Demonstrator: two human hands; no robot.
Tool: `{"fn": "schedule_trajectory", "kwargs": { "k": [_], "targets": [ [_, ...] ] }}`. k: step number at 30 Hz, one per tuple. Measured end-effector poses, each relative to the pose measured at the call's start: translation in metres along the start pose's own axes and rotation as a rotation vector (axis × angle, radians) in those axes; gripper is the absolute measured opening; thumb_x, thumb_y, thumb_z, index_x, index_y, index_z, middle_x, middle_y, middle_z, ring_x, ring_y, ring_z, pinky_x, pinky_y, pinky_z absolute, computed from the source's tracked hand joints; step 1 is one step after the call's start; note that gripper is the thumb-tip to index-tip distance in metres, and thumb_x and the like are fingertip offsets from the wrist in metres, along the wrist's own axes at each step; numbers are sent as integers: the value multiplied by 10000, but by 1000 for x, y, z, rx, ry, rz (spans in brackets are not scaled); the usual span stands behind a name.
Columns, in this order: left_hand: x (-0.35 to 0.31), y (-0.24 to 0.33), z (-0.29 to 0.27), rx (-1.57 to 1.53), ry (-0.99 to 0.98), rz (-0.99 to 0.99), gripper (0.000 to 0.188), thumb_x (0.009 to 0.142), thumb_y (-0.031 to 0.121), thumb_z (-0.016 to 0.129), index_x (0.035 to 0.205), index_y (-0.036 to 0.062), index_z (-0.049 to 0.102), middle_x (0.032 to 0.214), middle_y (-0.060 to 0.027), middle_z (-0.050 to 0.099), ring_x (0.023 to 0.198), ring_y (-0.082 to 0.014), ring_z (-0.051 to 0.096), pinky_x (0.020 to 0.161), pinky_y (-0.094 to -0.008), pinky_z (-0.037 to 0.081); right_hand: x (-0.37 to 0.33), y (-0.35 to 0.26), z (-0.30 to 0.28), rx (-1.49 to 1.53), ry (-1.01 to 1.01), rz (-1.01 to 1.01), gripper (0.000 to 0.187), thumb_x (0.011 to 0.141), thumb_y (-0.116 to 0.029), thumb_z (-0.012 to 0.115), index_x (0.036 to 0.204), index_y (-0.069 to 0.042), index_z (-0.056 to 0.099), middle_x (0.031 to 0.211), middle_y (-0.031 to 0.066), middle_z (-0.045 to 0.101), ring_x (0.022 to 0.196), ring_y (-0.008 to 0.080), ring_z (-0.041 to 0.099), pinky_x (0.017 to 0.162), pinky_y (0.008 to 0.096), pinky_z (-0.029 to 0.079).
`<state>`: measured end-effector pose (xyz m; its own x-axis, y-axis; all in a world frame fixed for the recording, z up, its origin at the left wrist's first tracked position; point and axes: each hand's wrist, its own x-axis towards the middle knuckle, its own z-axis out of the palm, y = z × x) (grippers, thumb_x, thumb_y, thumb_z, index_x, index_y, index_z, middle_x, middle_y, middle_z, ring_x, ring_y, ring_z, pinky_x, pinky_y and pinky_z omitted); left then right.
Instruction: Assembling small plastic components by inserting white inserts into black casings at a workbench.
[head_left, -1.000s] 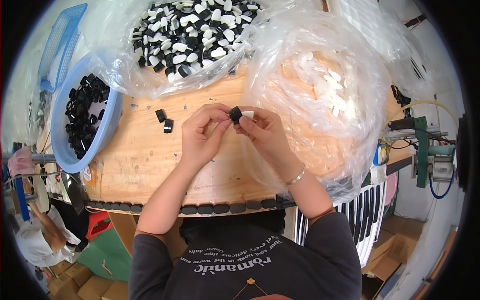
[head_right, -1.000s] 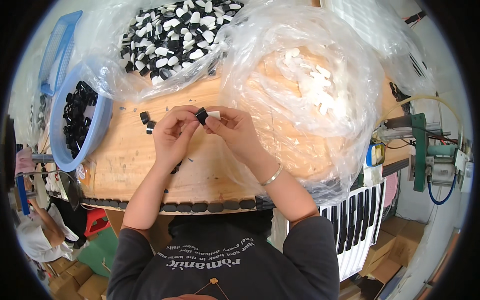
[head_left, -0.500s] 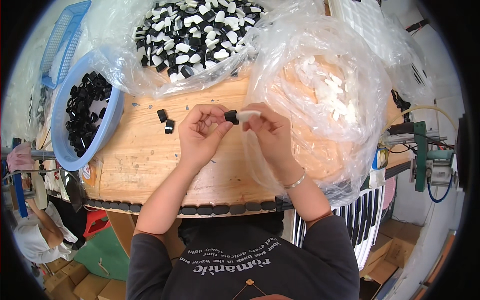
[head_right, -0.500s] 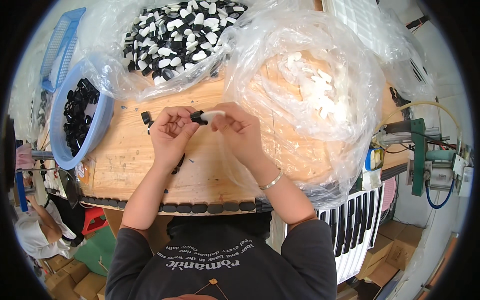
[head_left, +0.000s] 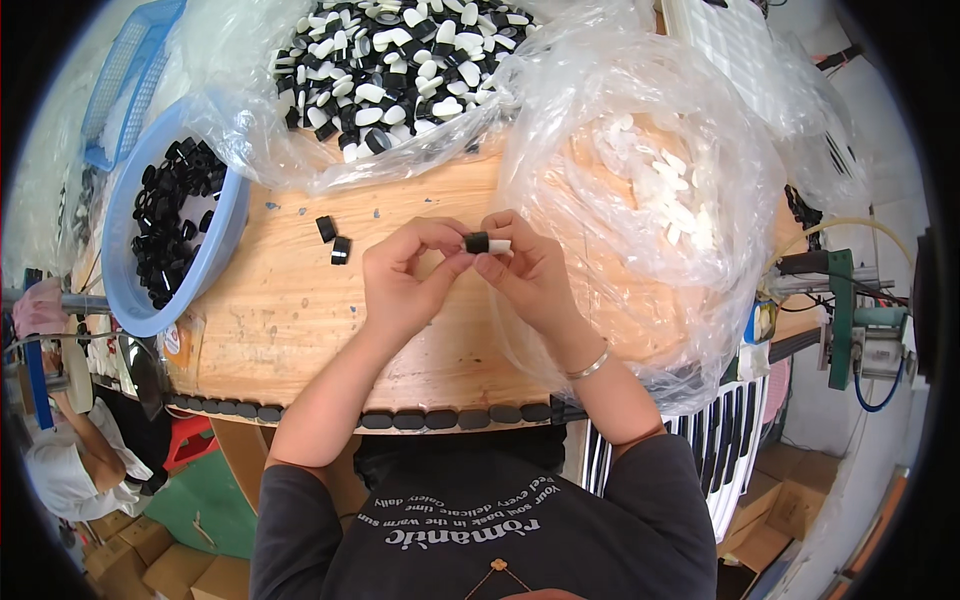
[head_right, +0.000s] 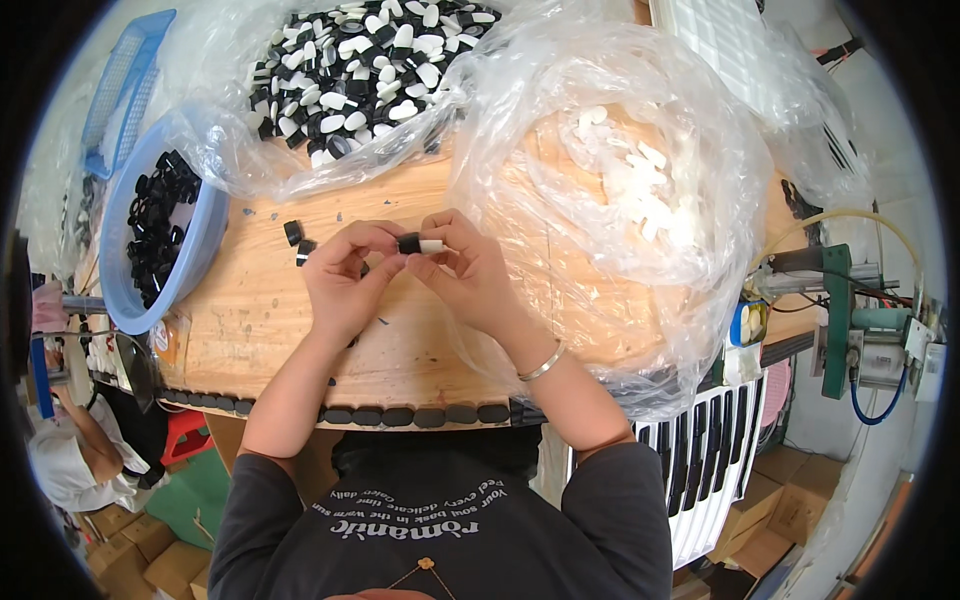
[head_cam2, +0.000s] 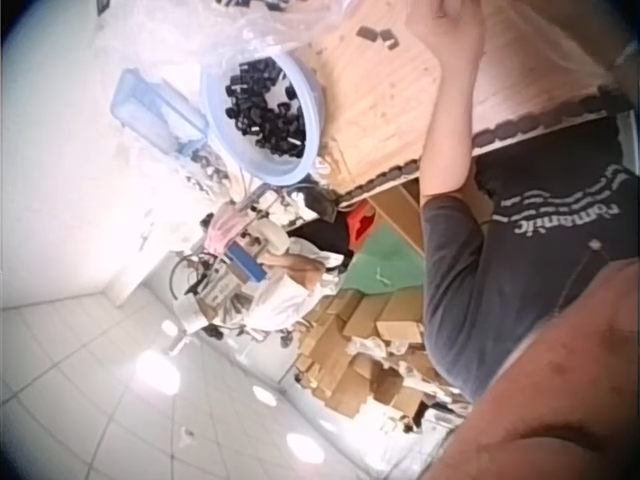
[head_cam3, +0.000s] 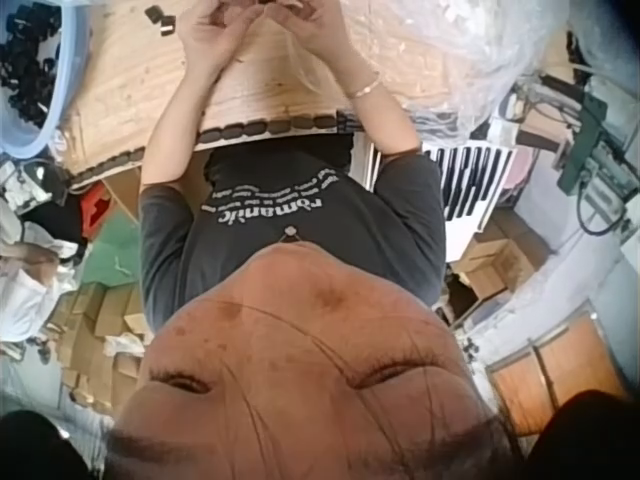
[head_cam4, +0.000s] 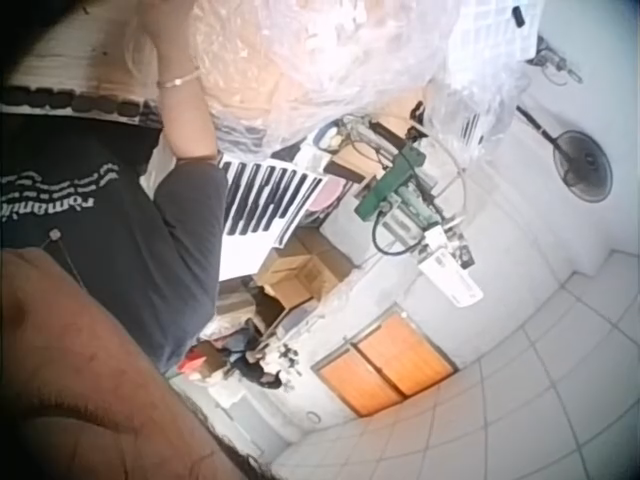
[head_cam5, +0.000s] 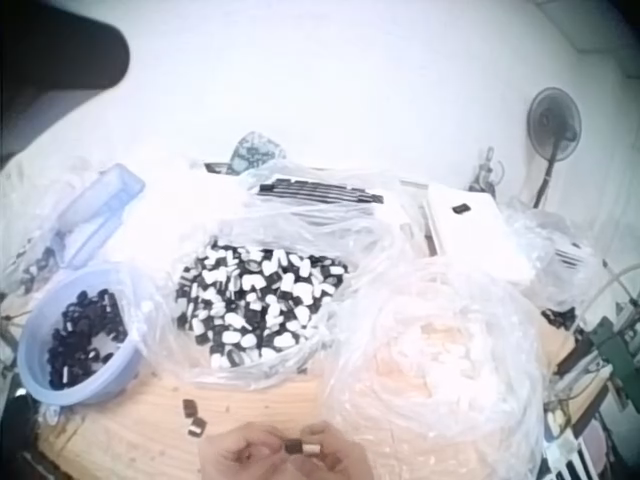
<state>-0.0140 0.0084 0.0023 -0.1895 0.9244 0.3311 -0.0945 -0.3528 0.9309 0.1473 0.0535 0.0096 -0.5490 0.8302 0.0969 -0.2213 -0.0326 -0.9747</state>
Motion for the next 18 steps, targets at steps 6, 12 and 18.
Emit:
{"fn": "schedule_trajectory", "kwargs": {
  "k": [6, 12, 18],
  "targets": [
    [0, 4, 0, 156, -57, 58, 184, 758, -171, 641, 880, -40, 605, 977, -139, 649, 929, -160, 611, 815, -264, 500, 2, 10, -8, 152, -56, -76, 187, 889, -55, 622, 1065, 3, 645, 1090, 60, 505, 989, 123, 535, 830, 252, 492],
    [3, 4, 1, -69, -41, -44, 148, 812, -145, 578, 896, -23, 580, 973, -106, 628, 933, -153, 606, 837, -262, 480, 1, 13, 0, 58, 19, -95, 201, 879, -1, 605, 1074, -4, 651, 1179, 108, 524, 1017, 153, 573, 839, 286, 530],
    [3, -6, -2, 157, -197, -18, 117, 896, -76, 499, 957, 24, 496, 927, -31, 493, 790, -107, 461, 737, -215, 399, -5, 9, 6, -210, 179, -294, 264, 827, 72, 647, 1068, 26, 550, 1068, 116, 614, 949, 159, 621, 831, 279, 533]
  ]
}}
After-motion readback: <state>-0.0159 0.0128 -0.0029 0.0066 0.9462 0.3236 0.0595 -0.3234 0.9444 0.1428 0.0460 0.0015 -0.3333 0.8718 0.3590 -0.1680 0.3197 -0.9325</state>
